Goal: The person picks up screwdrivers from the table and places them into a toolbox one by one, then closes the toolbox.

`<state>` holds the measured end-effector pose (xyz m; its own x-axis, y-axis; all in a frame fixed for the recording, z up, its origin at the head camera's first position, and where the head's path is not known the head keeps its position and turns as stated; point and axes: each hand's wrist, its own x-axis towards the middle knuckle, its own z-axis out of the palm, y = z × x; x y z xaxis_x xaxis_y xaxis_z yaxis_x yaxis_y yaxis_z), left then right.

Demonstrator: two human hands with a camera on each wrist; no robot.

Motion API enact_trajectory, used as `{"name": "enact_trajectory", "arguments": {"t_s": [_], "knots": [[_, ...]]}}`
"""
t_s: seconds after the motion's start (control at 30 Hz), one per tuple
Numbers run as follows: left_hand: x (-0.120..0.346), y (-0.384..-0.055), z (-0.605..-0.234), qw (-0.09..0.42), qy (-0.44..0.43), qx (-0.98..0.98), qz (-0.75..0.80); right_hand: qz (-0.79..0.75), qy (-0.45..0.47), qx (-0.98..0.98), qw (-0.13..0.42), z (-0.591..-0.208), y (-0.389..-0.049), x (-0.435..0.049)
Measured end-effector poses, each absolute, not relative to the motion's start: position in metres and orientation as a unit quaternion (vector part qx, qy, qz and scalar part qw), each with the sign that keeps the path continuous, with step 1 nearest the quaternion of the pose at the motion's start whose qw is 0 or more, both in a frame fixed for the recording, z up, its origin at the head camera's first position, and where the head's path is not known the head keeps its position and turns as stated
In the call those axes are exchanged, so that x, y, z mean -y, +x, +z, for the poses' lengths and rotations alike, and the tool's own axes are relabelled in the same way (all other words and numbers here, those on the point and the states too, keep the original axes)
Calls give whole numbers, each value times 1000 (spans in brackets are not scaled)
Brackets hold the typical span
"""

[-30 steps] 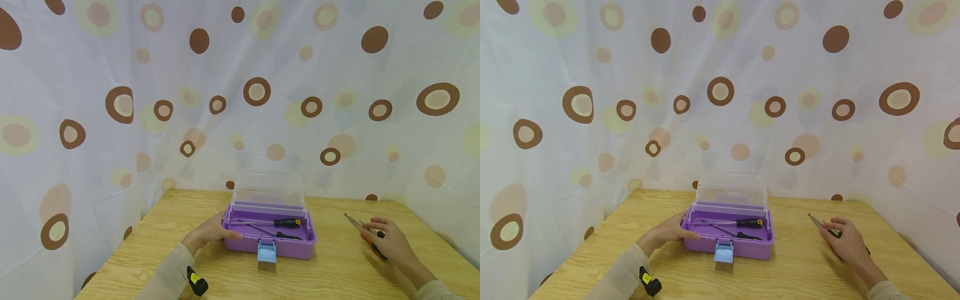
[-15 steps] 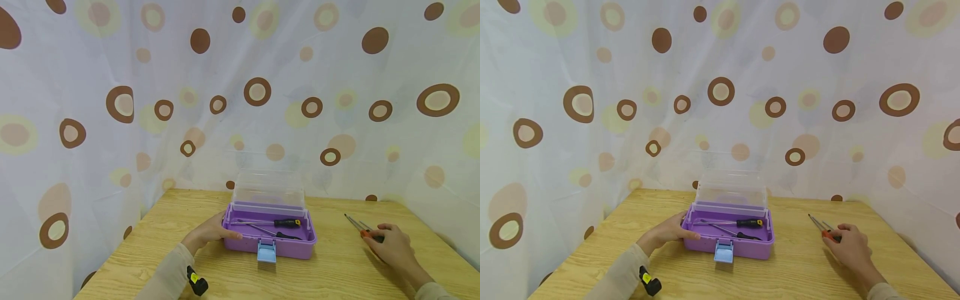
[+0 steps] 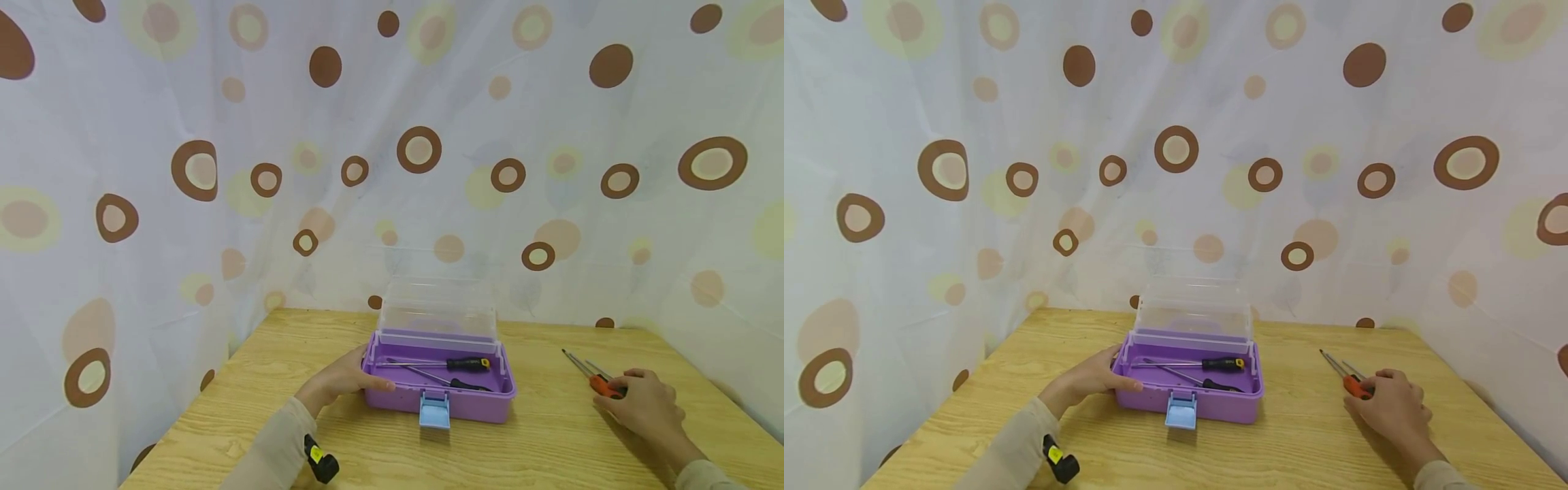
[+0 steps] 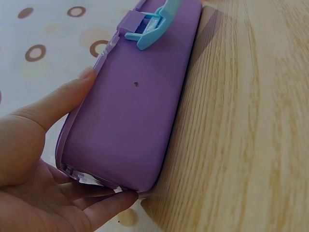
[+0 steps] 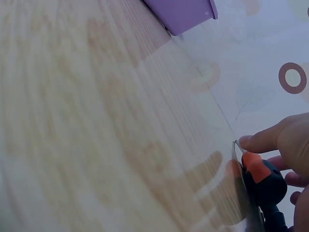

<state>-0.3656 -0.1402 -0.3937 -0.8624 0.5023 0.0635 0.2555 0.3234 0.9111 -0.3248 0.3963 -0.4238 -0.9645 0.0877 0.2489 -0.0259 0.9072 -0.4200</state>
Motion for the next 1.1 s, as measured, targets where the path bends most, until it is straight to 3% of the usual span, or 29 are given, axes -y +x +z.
{"name": "enact_trajectory", "arguments": {"t_s": [0.6, 1.1], "knots": [[140, -368, -395, 113, 237, -807, 529, 193, -81, 976, 58, -420, -322, -401], [140, -368, -396, 115, 236, -804, 533, 223, -84, 967, 85, -424, -322, -405]]}}
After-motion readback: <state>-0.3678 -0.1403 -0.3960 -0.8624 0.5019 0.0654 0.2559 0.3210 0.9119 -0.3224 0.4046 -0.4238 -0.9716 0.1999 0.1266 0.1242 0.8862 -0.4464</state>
